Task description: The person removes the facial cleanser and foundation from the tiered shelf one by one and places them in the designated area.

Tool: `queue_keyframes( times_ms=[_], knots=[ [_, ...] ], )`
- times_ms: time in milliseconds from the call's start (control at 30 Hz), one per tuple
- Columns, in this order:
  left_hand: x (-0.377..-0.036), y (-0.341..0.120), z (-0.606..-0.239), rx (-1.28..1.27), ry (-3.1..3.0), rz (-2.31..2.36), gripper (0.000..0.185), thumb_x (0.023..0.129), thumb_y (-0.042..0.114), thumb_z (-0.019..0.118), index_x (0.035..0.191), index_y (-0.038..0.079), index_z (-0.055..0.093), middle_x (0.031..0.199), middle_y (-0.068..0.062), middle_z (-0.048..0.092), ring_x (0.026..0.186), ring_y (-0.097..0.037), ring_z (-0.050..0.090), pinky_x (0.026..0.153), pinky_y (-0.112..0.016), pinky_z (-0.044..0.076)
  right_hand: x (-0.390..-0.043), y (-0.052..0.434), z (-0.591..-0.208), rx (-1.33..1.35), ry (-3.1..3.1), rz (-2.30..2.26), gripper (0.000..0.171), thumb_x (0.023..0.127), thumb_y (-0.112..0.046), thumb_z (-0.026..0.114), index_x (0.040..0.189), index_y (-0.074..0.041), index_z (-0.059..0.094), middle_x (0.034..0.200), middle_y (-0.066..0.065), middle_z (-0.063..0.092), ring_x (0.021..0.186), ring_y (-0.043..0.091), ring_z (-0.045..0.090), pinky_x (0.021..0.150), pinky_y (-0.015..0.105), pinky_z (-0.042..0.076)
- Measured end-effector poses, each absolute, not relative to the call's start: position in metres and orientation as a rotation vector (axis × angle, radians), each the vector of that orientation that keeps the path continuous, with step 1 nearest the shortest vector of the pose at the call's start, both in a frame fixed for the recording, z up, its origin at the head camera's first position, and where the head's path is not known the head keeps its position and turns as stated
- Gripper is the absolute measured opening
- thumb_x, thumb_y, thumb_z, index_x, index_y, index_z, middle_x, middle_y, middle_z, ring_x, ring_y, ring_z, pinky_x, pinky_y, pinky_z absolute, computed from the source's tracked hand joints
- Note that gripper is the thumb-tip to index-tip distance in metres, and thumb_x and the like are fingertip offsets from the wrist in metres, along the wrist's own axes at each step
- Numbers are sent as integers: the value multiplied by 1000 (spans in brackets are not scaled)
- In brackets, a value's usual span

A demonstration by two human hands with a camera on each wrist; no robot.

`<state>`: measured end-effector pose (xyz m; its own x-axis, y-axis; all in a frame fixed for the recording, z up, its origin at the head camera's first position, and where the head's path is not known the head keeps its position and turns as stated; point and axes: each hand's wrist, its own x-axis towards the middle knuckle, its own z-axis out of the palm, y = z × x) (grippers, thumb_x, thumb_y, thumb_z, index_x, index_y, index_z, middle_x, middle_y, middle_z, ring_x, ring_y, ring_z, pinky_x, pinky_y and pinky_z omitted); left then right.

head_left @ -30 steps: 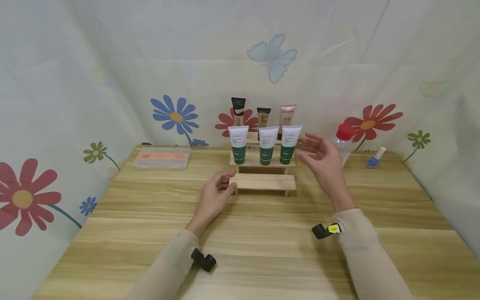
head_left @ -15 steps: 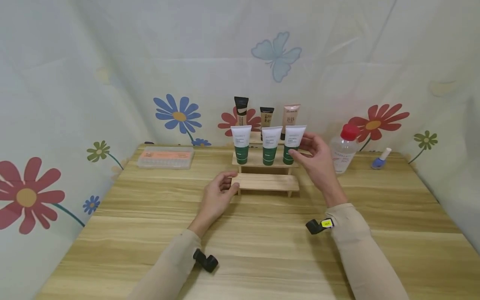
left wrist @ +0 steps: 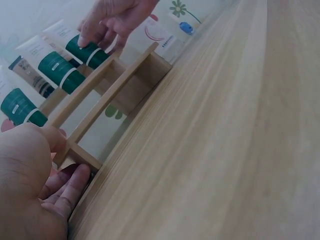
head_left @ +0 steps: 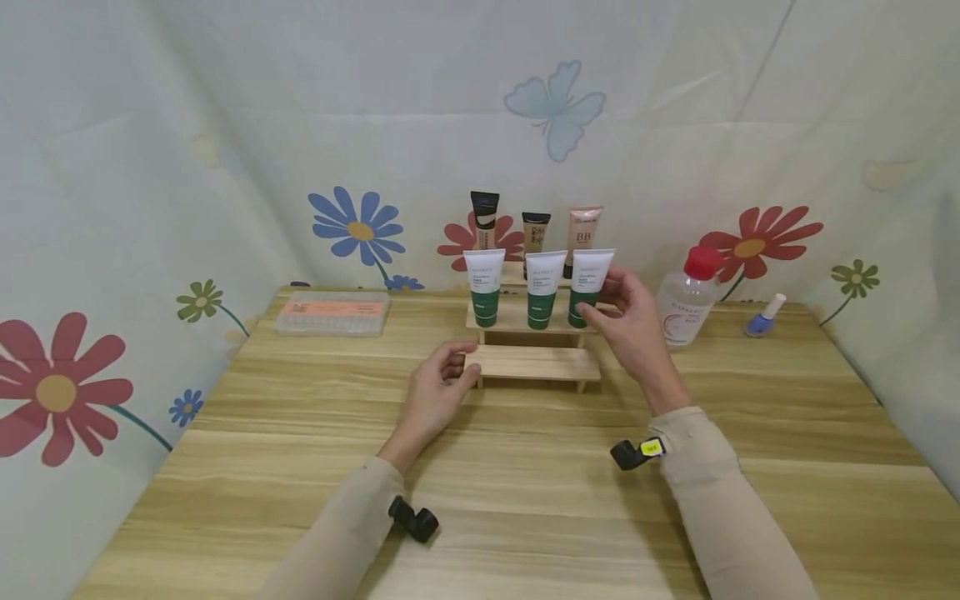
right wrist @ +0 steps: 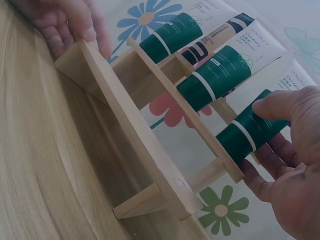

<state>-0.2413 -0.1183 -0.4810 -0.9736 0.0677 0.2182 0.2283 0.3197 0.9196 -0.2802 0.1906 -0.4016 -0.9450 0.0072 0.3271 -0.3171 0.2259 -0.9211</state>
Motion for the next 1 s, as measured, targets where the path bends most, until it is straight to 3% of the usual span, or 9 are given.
queue_keyframes(
  times_ms=[267, 467, 800, 1000],
  knots=[
    [-243, -119, -483, -280, -2439, -1730, 32, 110, 20, 75, 141, 14, 72, 120, -9, 75, 109, -22, 74, 91, -29, 63, -280, 190, -401, 271, -2253, 1765, 58, 104, -9, 80, 154, -2, 53, 145, 17, 64, 134, 40, 61, 117, 50, 53],
    [-242, -119, -481, -273, -2437, -1735, 32, 110, 19, 75, 141, 14, 71, 120, -9, 75, 109, -22, 74, 91, -28, 63, -278, 193, -396, 252, -2253, 1730, 59, 104, -11, 80, 156, -5, 53, 145, 14, 64, 129, 24, 62, 115, 44, 54],
    [-240, -118, -479, -277, -2434, -1739, 35, 109, 17, 75, 144, 11, 70, 120, -11, 75, 108, -23, 74, 91, -28, 63, -268, 204, -379, 244, -2224, 1664, 58, 104, -11, 80, 155, -5, 54, 143, 14, 65, 126, 21, 62, 114, 43, 55],
    [-240, -118, -479, -270, -2446, -1724, 33, 110, 17, 74, 142, 14, 70, 119, -10, 76, 107, -22, 74, 91, -28, 63, -260, 220, -368, 230, -2192, 1602, 57, 104, -11, 80, 155, -5, 55, 145, 13, 65, 122, 15, 62, 107, 29, 58]
  ],
)
